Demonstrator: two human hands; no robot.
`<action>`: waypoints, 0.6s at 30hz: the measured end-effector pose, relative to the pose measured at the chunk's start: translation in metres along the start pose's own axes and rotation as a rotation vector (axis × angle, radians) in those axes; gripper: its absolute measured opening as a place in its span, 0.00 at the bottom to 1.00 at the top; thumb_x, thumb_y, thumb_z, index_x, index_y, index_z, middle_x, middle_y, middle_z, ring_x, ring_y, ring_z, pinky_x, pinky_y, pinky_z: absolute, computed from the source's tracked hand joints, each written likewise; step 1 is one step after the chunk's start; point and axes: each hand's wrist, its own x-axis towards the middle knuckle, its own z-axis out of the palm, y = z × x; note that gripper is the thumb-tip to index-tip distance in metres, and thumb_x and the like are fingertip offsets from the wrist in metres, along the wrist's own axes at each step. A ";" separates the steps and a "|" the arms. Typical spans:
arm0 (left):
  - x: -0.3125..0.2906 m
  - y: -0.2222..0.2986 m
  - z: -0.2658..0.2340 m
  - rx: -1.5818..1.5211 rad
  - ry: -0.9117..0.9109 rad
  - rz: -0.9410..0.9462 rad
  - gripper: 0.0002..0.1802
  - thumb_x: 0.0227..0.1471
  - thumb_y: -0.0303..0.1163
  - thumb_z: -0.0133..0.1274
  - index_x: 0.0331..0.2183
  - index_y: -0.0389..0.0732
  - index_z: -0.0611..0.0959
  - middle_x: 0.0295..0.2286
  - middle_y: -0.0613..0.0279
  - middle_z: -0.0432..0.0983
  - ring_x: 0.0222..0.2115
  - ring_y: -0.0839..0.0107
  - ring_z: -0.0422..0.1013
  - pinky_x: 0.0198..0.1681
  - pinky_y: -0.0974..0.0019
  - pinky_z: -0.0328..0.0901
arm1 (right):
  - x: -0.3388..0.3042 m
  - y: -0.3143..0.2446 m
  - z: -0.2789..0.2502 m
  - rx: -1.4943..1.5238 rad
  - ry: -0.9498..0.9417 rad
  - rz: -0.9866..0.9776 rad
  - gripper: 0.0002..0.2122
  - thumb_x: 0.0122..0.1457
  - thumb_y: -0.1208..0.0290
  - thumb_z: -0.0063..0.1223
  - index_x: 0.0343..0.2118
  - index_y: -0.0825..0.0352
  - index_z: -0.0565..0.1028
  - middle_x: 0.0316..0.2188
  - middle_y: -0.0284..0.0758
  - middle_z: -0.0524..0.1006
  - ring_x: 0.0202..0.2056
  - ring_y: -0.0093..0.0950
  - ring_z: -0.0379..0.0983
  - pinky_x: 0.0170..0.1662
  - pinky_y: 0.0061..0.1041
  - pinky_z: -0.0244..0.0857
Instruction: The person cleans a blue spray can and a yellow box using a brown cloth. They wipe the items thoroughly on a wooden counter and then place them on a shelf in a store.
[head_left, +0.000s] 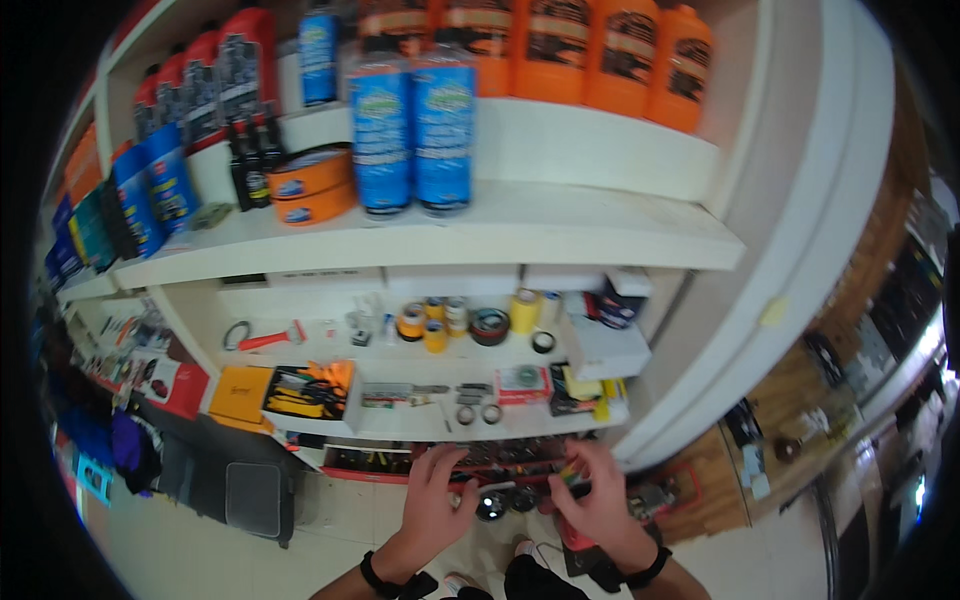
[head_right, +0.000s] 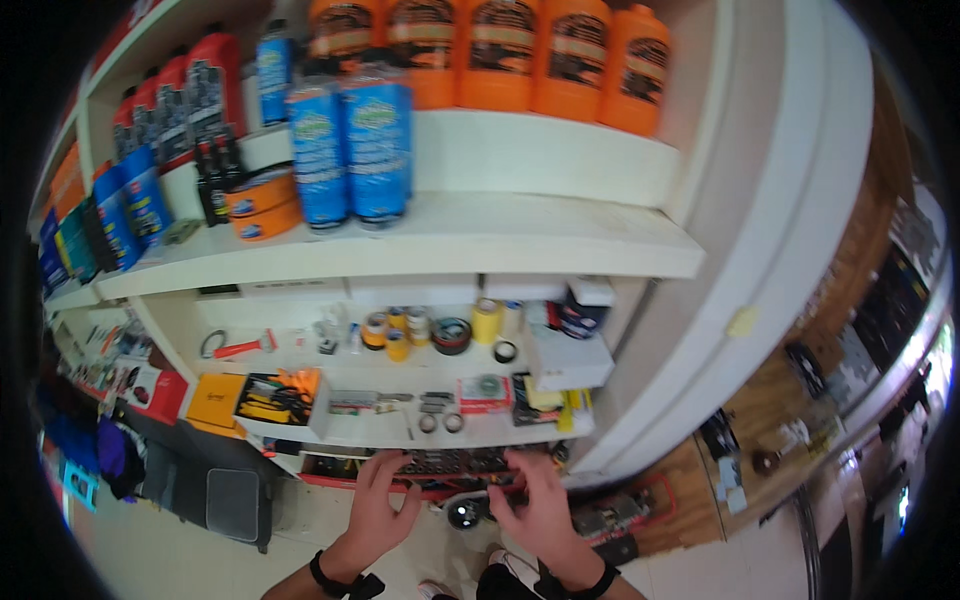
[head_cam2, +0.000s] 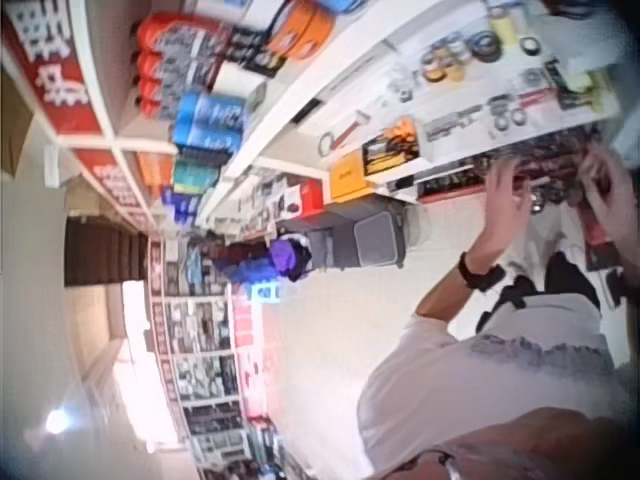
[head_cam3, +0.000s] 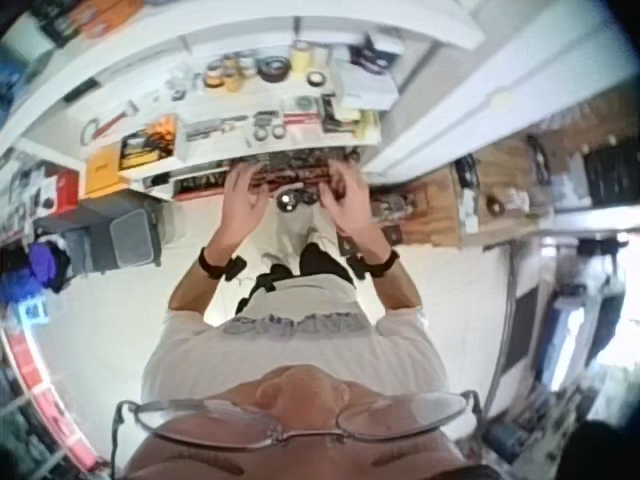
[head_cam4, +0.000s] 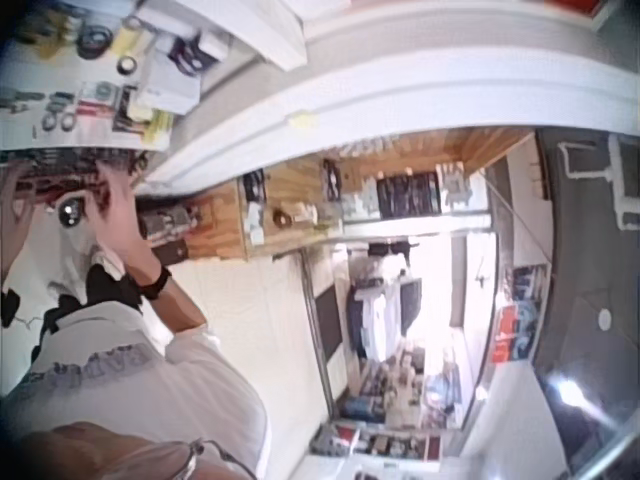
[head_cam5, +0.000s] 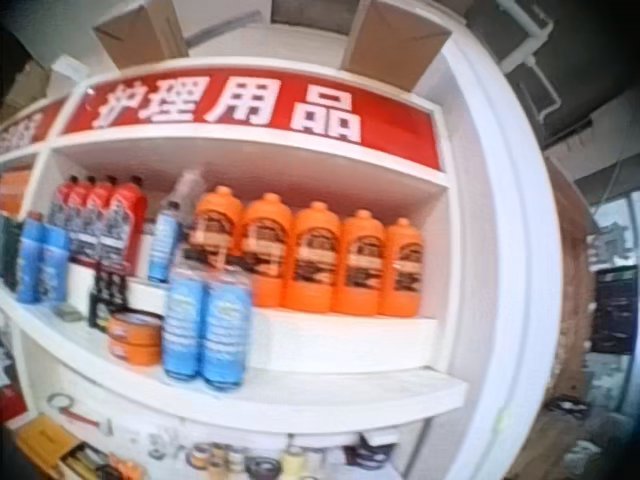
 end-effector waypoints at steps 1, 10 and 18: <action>-0.020 -0.002 0.012 -0.024 -0.029 0.013 0.28 0.56 0.27 0.67 0.58 0.36 0.81 0.55 0.43 0.76 0.54 0.44 0.73 0.58 0.48 0.71 | -0.036 0.024 -0.006 0.030 -0.058 0.105 0.23 0.58 0.74 0.73 0.57 0.68 0.78 0.41 0.40 0.79 0.35 0.32 0.77 0.38 0.31 0.74; -0.168 0.075 0.157 -0.209 -0.578 -0.046 0.20 0.60 0.36 0.63 0.52 0.40 0.86 0.47 0.47 0.84 0.51 0.44 0.78 0.56 0.47 0.73 | -0.248 0.087 -0.149 -0.080 -0.208 0.596 0.17 0.63 0.67 0.70 0.52 0.66 0.82 0.39 0.40 0.83 0.37 0.36 0.84 0.43 0.34 0.79; -0.220 0.239 0.316 -0.287 -0.966 0.109 0.24 0.61 0.38 0.64 0.55 0.38 0.84 0.50 0.44 0.82 0.53 0.43 0.77 0.58 0.46 0.72 | -0.379 0.115 -0.329 -0.237 -0.224 0.657 0.16 0.66 0.64 0.68 0.54 0.62 0.84 0.42 0.40 0.85 0.43 0.37 0.86 0.47 0.35 0.81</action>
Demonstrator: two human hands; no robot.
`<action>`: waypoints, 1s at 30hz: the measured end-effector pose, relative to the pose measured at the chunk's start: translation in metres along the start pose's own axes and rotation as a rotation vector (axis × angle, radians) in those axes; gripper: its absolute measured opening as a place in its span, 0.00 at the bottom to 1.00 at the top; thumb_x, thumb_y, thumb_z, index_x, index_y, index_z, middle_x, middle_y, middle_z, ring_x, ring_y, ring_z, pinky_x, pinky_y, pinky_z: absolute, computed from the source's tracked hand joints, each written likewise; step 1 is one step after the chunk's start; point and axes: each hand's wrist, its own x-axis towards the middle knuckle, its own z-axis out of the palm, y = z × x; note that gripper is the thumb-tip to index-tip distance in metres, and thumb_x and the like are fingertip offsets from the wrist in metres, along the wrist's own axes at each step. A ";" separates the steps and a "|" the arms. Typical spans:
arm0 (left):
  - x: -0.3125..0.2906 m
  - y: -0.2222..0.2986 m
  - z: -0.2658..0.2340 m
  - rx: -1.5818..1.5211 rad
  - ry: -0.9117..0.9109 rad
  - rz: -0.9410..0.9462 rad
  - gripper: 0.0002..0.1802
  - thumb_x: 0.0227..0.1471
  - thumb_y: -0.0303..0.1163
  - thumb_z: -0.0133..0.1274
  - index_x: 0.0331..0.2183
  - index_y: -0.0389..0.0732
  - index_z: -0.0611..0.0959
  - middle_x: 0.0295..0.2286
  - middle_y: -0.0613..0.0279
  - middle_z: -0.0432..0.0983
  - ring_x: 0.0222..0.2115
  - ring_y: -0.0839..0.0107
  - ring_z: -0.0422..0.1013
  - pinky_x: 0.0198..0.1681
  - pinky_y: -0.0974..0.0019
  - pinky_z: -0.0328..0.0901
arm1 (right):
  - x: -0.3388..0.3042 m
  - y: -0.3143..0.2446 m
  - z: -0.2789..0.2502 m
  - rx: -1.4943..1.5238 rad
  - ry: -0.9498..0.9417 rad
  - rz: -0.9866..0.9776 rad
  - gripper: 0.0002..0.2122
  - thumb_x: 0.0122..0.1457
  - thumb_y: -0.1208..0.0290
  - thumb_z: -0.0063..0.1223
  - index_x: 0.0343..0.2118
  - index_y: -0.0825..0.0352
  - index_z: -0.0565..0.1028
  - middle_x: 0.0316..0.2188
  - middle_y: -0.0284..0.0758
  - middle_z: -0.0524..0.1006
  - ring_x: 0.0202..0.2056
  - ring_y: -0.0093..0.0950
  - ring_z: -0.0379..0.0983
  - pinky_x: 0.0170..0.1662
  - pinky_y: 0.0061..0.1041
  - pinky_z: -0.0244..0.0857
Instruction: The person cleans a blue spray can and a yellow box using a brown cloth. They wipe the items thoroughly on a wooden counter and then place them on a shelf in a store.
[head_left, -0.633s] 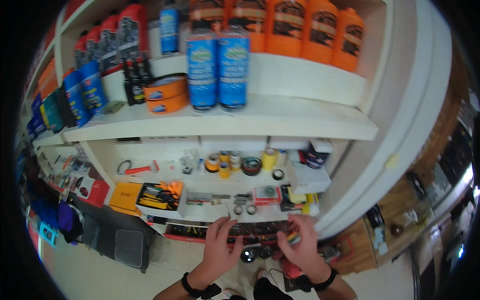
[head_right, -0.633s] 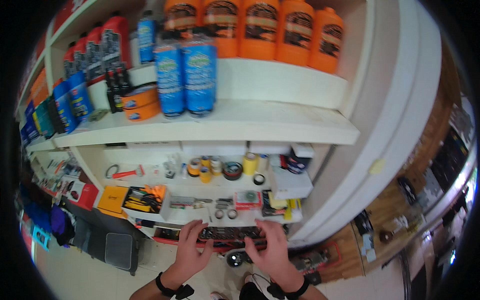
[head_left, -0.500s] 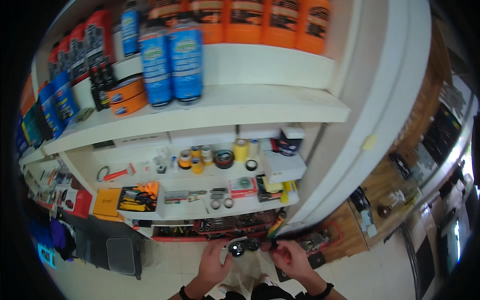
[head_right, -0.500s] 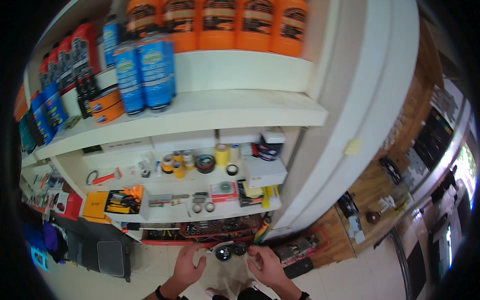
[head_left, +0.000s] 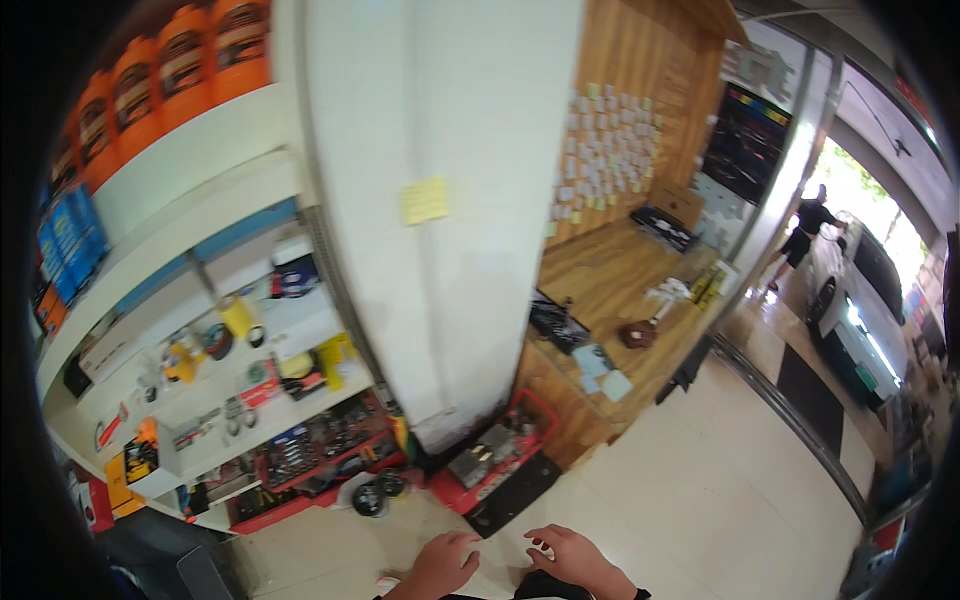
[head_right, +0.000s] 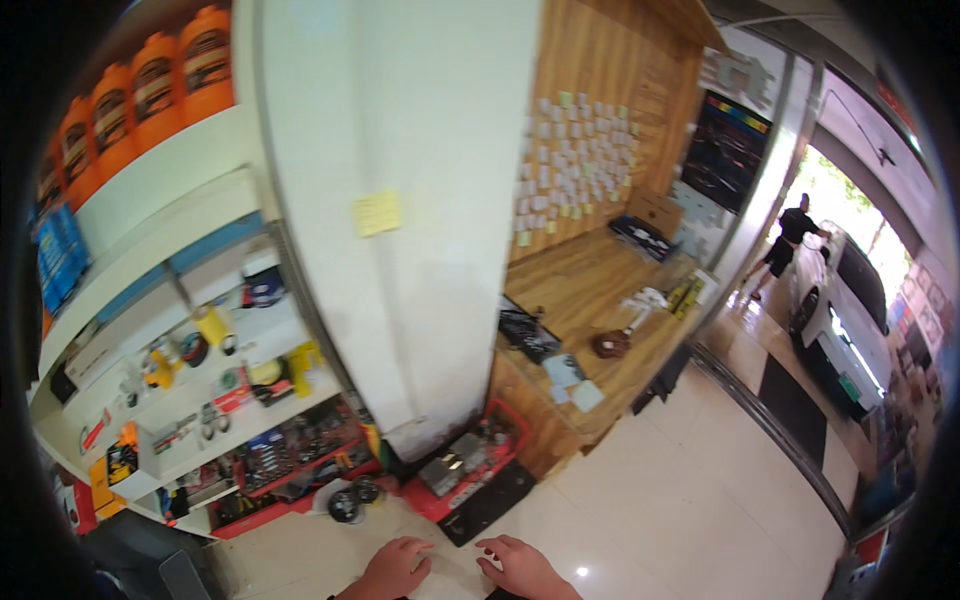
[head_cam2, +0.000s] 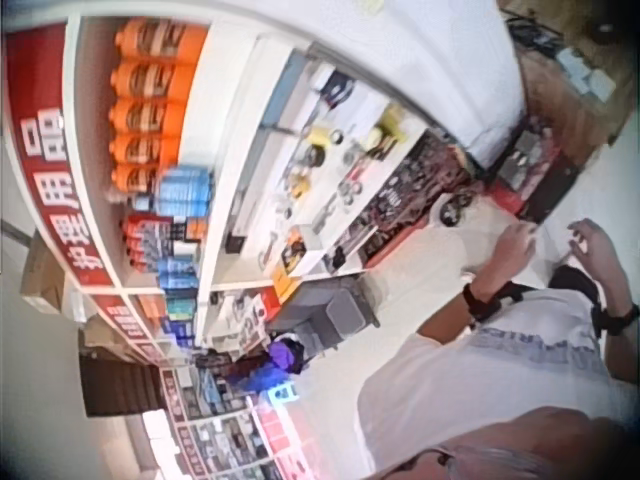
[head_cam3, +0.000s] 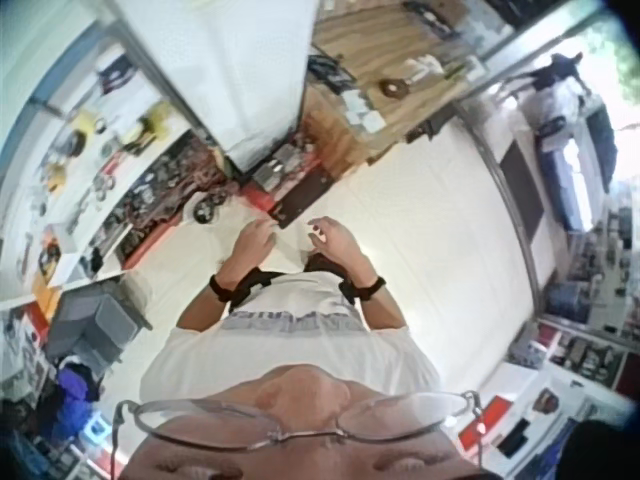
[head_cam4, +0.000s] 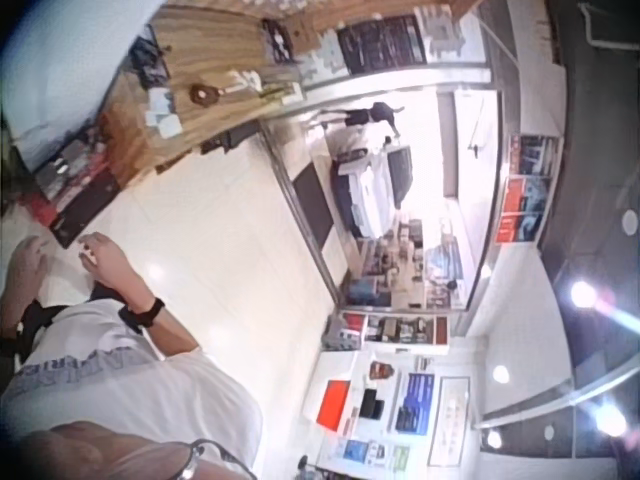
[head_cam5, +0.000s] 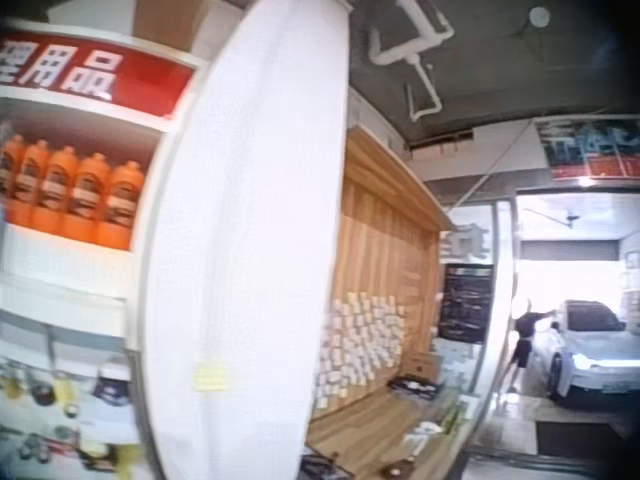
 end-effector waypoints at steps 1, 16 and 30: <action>0.023 0.019 0.016 0.047 0.036 0.063 0.19 0.60 0.36 0.63 0.51 0.41 0.87 0.46 0.51 0.85 0.48 0.46 0.80 0.53 0.48 0.75 | -0.016 0.027 -0.016 -0.007 -0.004 0.045 0.15 0.66 0.64 0.67 0.54 0.62 0.84 0.42 0.40 0.85 0.42 0.37 0.86 0.47 0.35 0.81; 0.280 0.220 0.219 0.140 -0.076 0.292 0.18 0.59 0.39 0.65 0.49 0.43 0.88 0.43 0.53 0.86 0.45 0.47 0.82 0.50 0.49 0.76 | -0.065 0.274 -0.250 -0.056 0.117 0.091 0.15 0.67 0.61 0.65 0.54 0.60 0.83 0.43 0.40 0.85 0.40 0.41 0.87 0.46 0.38 0.82; 0.554 0.255 0.303 0.150 -0.153 0.163 0.19 0.61 0.43 0.63 0.50 0.44 0.88 0.41 0.54 0.86 0.45 0.49 0.82 0.47 0.47 0.76 | 0.093 0.449 -0.462 -0.152 -0.023 0.088 0.15 0.69 0.60 0.63 0.55 0.60 0.81 0.43 0.38 0.86 0.42 0.40 0.85 0.47 0.38 0.80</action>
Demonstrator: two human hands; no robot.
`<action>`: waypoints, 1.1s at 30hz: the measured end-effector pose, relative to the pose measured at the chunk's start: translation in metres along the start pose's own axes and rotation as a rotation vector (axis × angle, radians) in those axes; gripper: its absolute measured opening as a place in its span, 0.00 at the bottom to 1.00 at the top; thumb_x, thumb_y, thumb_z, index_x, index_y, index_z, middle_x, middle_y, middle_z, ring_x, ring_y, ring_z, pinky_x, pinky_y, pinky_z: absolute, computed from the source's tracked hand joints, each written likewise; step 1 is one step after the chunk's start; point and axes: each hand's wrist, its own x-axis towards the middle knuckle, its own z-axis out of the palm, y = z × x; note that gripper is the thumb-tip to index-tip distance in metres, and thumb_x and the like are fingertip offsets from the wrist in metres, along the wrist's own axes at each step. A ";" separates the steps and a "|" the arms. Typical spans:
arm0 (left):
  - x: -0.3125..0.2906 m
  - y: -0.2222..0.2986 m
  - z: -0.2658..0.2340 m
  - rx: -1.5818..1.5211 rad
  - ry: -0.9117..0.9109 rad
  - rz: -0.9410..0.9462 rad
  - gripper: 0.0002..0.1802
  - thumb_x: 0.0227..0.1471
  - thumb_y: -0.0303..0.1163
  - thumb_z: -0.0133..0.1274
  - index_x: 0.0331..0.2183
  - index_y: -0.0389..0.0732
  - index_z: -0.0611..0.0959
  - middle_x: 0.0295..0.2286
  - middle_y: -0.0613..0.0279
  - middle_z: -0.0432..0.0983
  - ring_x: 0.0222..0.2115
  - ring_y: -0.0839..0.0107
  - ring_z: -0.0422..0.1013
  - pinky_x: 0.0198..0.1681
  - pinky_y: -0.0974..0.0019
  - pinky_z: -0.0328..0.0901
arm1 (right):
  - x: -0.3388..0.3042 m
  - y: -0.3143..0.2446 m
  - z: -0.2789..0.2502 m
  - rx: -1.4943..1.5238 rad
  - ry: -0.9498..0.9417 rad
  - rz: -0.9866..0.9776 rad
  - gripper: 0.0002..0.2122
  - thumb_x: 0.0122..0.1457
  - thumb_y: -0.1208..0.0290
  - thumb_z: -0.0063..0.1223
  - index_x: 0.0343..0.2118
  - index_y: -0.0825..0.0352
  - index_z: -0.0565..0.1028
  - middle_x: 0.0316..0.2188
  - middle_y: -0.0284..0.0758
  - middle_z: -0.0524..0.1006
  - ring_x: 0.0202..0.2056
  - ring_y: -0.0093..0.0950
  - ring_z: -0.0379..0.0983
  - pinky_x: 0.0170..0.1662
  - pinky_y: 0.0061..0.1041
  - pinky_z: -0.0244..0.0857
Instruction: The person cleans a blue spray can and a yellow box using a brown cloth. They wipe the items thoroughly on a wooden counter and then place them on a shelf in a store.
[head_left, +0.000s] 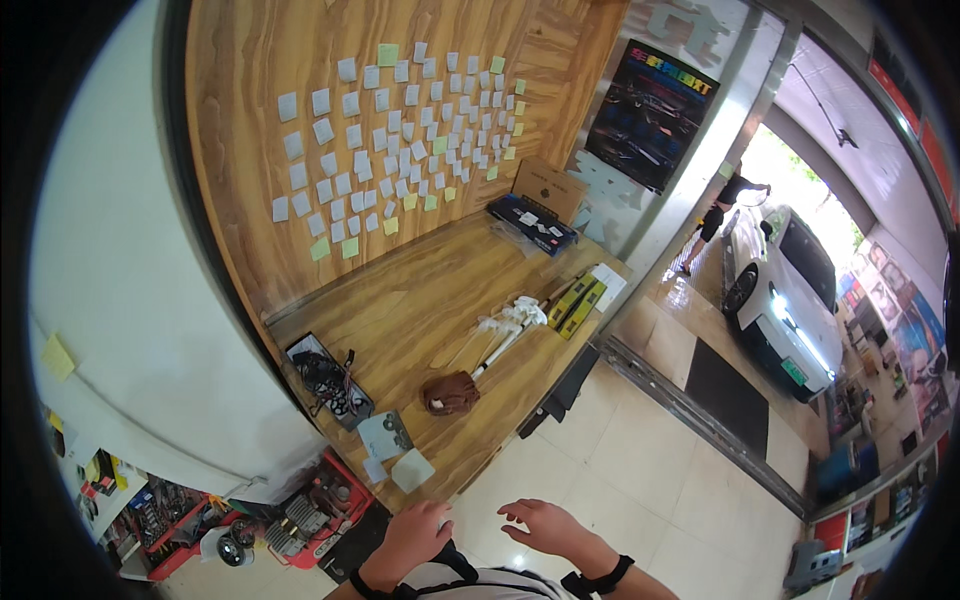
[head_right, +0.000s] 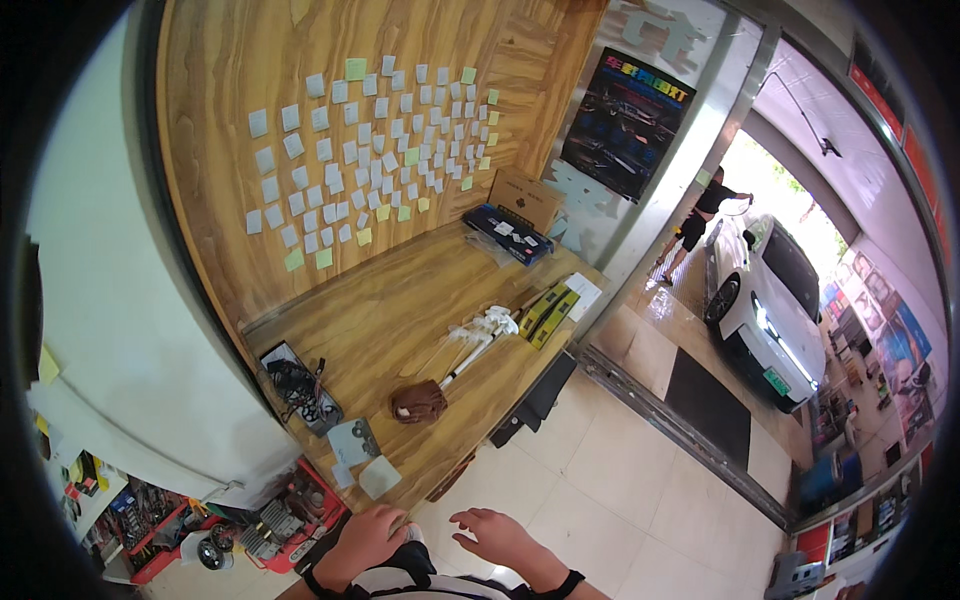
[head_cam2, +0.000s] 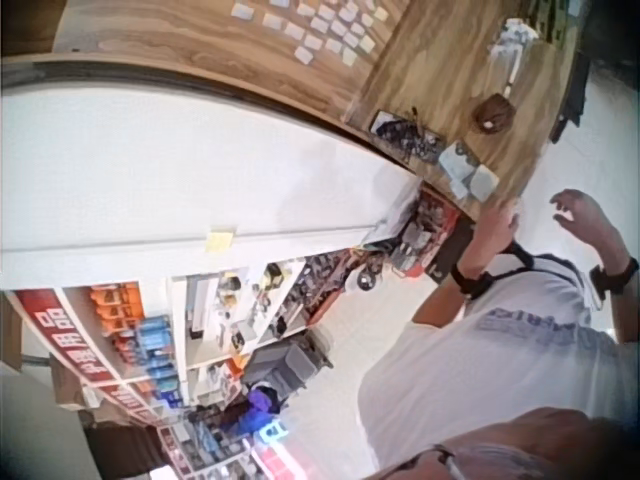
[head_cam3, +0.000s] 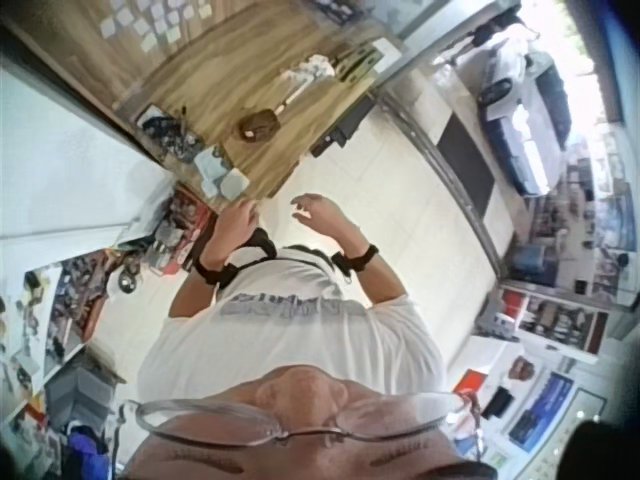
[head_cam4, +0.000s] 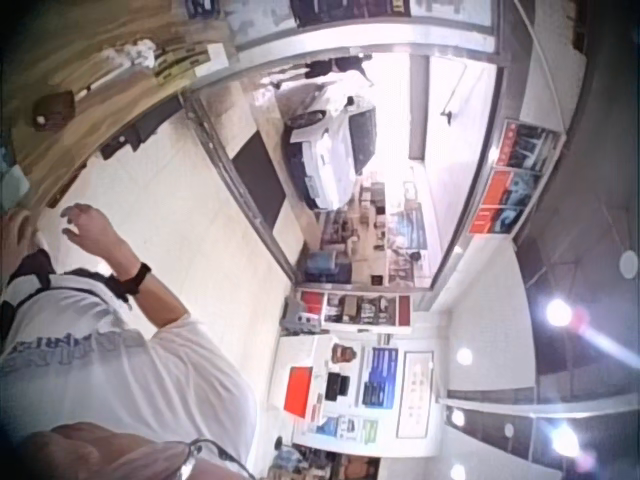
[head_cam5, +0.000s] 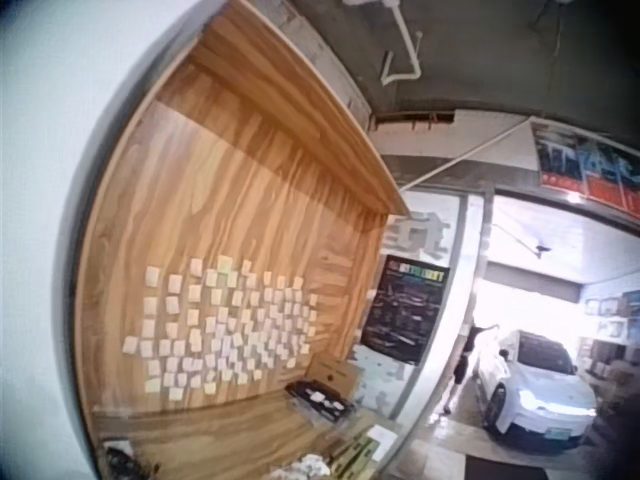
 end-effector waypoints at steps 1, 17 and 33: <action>0.023 0.005 0.000 -0.032 0.027 -0.007 0.18 0.62 0.43 0.62 0.49 0.44 0.88 0.42 0.54 0.86 0.45 0.49 0.82 0.48 0.47 0.76 | 0.016 0.014 -0.023 -0.007 -0.021 0.009 0.15 0.69 0.58 0.63 0.53 0.59 0.82 0.41 0.37 0.86 0.42 0.41 0.85 0.47 0.40 0.79; 0.240 0.027 0.088 -0.147 0.122 -0.419 0.17 0.63 0.27 0.53 0.51 0.45 0.88 0.37 0.48 0.88 0.39 0.44 0.83 0.44 0.45 0.76 | 0.262 0.450 -0.212 -0.253 0.136 -0.093 0.21 0.55 0.87 0.47 0.47 0.62 0.86 0.48 0.48 0.87 0.51 0.50 0.83 0.59 0.45 0.76; 0.415 0.129 0.237 -0.114 0.137 -0.710 0.16 0.63 0.37 0.60 0.49 0.43 0.87 0.42 0.52 0.86 0.44 0.47 0.82 0.48 0.46 0.76 | 0.496 0.662 -0.332 -0.984 -0.479 -0.420 0.75 0.31 0.42 0.89 0.82 0.52 0.48 0.81 0.49 0.46 0.81 0.50 0.41 0.74 0.73 0.44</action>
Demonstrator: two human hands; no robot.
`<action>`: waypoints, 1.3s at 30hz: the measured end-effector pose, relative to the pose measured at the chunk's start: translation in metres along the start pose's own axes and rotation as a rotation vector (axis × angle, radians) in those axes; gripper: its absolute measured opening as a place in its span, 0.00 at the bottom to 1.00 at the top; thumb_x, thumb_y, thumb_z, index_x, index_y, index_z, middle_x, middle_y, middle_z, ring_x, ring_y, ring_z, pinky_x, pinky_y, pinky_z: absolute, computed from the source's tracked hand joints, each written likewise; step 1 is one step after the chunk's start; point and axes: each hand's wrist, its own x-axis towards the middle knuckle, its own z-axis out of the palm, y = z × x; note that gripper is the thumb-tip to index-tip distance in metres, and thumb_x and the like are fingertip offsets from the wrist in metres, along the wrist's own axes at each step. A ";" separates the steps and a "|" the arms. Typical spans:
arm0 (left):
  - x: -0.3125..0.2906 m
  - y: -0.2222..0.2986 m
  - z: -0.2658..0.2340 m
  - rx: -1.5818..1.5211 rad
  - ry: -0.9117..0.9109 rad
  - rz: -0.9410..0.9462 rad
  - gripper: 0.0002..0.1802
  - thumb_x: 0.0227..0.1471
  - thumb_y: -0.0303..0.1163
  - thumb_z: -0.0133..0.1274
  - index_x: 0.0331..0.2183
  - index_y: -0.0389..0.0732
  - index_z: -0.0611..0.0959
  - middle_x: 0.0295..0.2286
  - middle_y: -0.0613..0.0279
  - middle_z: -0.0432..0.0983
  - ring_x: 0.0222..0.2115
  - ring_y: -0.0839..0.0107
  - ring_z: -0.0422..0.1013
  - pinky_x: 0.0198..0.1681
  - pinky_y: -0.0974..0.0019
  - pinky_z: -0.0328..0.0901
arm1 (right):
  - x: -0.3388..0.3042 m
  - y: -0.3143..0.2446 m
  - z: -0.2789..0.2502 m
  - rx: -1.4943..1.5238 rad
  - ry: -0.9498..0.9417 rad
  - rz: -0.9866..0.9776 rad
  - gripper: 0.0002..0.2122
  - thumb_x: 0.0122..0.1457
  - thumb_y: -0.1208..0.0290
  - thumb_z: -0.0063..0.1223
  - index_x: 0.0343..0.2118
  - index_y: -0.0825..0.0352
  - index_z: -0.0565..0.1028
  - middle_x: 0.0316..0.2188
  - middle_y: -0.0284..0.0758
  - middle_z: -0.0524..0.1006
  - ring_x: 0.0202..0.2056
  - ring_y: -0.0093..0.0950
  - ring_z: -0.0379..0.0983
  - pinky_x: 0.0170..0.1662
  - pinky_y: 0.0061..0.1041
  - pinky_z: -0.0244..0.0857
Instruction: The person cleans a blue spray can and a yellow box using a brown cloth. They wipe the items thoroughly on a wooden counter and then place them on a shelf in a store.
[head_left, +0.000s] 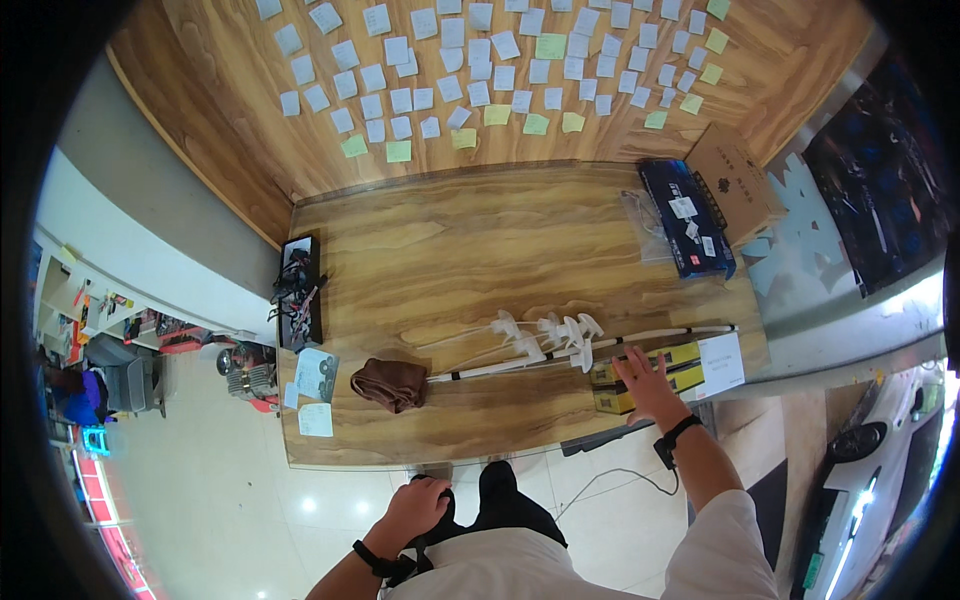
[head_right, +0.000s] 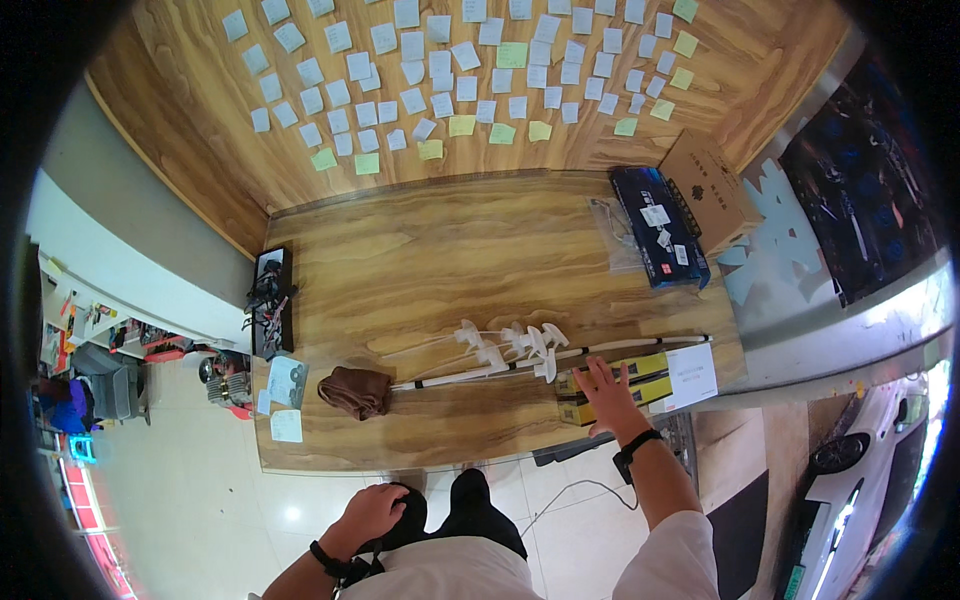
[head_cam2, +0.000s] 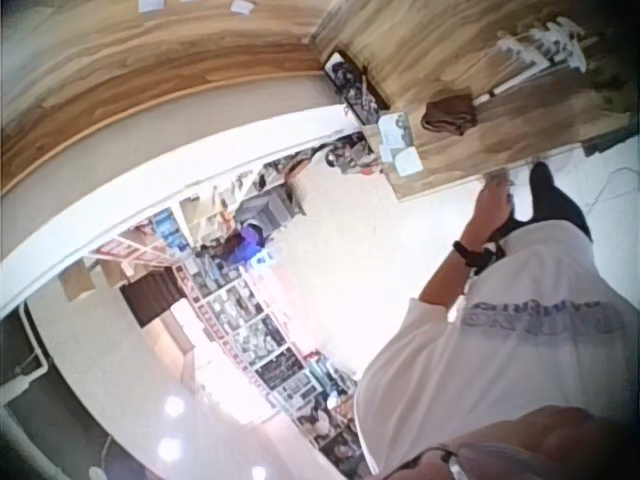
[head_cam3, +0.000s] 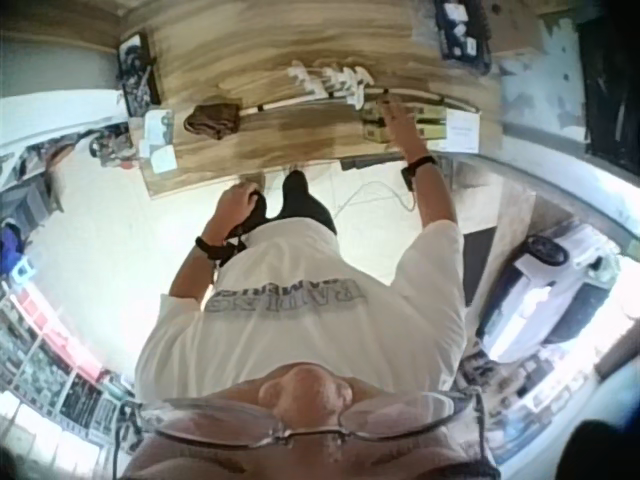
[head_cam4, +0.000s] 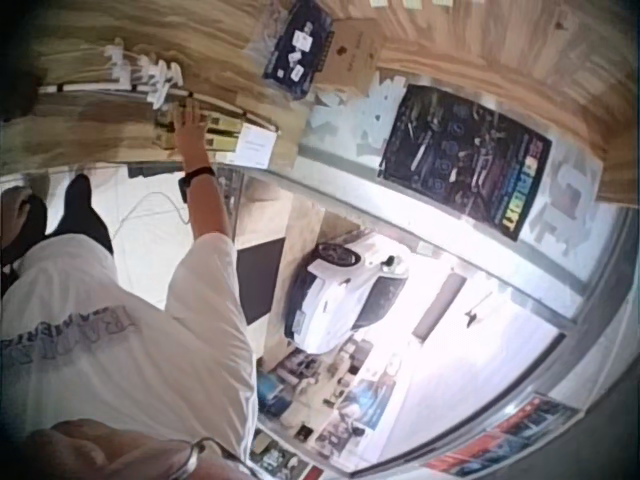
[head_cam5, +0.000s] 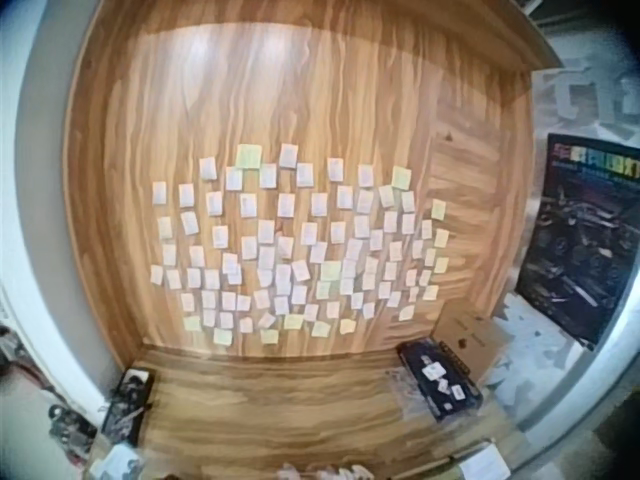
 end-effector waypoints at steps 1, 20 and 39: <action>0.003 0.004 0.004 -0.003 -0.001 -0.008 0.16 0.63 0.37 0.60 0.49 0.43 0.87 0.42 0.52 0.86 0.44 0.47 0.82 0.48 0.46 0.76 | -0.001 0.000 0.001 0.023 0.012 -0.014 0.74 0.32 0.44 0.89 0.82 0.53 0.48 0.80 0.50 0.48 0.81 0.50 0.42 0.74 0.73 0.44; 0.013 0.012 0.037 0.027 -0.043 -0.080 0.20 0.62 0.39 0.60 0.53 0.43 0.85 0.46 0.47 0.84 0.48 0.43 0.80 0.52 0.43 0.75 | 0.008 -0.164 -0.007 0.221 0.276 -0.182 0.60 0.46 0.54 0.83 0.80 0.61 0.55 0.71 0.47 0.63 0.72 0.50 0.59 0.69 0.73 0.52; 0.149 0.002 0.027 -0.264 0.211 -0.235 0.44 0.69 0.48 0.57 0.74 0.37 0.60 0.57 0.27 0.75 0.56 0.32 0.75 0.58 0.38 0.71 | 0.032 -0.196 -0.036 0.810 0.728 0.007 0.38 0.61 0.53 0.71 0.72 0.61 0.69 0.66 0.49 0.73 0.67 0.52 0.68 0.66 0.59 0.63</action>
